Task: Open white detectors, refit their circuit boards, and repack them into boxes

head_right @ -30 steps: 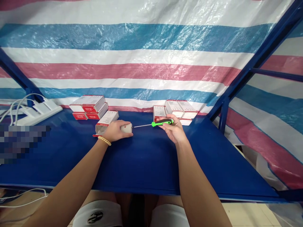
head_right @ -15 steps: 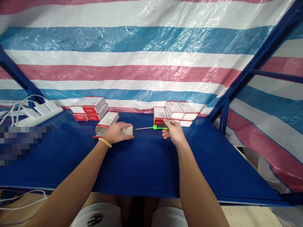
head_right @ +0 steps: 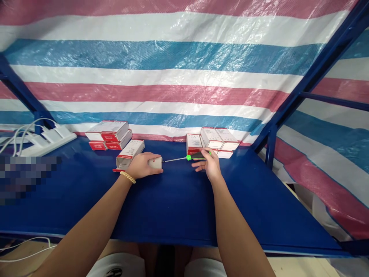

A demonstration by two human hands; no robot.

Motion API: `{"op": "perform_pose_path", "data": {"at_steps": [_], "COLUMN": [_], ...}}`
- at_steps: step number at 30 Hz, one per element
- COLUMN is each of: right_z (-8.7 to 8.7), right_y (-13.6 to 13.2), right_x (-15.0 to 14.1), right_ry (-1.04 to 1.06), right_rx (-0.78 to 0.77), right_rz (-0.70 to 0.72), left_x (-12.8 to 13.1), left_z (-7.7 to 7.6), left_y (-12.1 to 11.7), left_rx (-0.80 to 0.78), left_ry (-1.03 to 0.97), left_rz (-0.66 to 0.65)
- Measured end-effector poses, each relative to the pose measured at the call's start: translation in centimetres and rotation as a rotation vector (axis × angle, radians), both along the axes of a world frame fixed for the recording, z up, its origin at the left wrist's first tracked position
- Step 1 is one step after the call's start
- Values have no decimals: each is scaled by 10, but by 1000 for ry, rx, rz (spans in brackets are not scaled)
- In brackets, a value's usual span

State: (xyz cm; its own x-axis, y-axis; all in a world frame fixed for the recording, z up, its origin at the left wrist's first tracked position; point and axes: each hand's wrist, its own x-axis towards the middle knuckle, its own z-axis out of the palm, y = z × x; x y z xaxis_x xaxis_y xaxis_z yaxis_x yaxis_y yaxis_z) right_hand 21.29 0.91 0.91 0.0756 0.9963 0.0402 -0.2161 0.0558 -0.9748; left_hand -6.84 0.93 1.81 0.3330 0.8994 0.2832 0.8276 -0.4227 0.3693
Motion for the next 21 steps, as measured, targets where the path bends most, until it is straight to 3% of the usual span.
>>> {"op": "perform_pose_path", "data": {"at_steps": [2,4,13,17,21], "right_z": [-2,-3,-2,1,4], "right_y": [2,4,4,-2,-4], "right_x": [-1,-1,7,7,6], "right_ry": [-136,-197,203,260,261], "right_rx": [-55,-81,127,211,206], "right_rz": [-145,-191,88,201,214], "left_x": [0,0,-1,-1,0], "left_z": [0,0,1,0,1], "left_y": [0,0,0,0,0], "left_rx": [2,7,2,-3,-17], "left_ry": [-1,-5,-15,-11,10], "left_rz": [-3,-9,1,-5,-4]}}
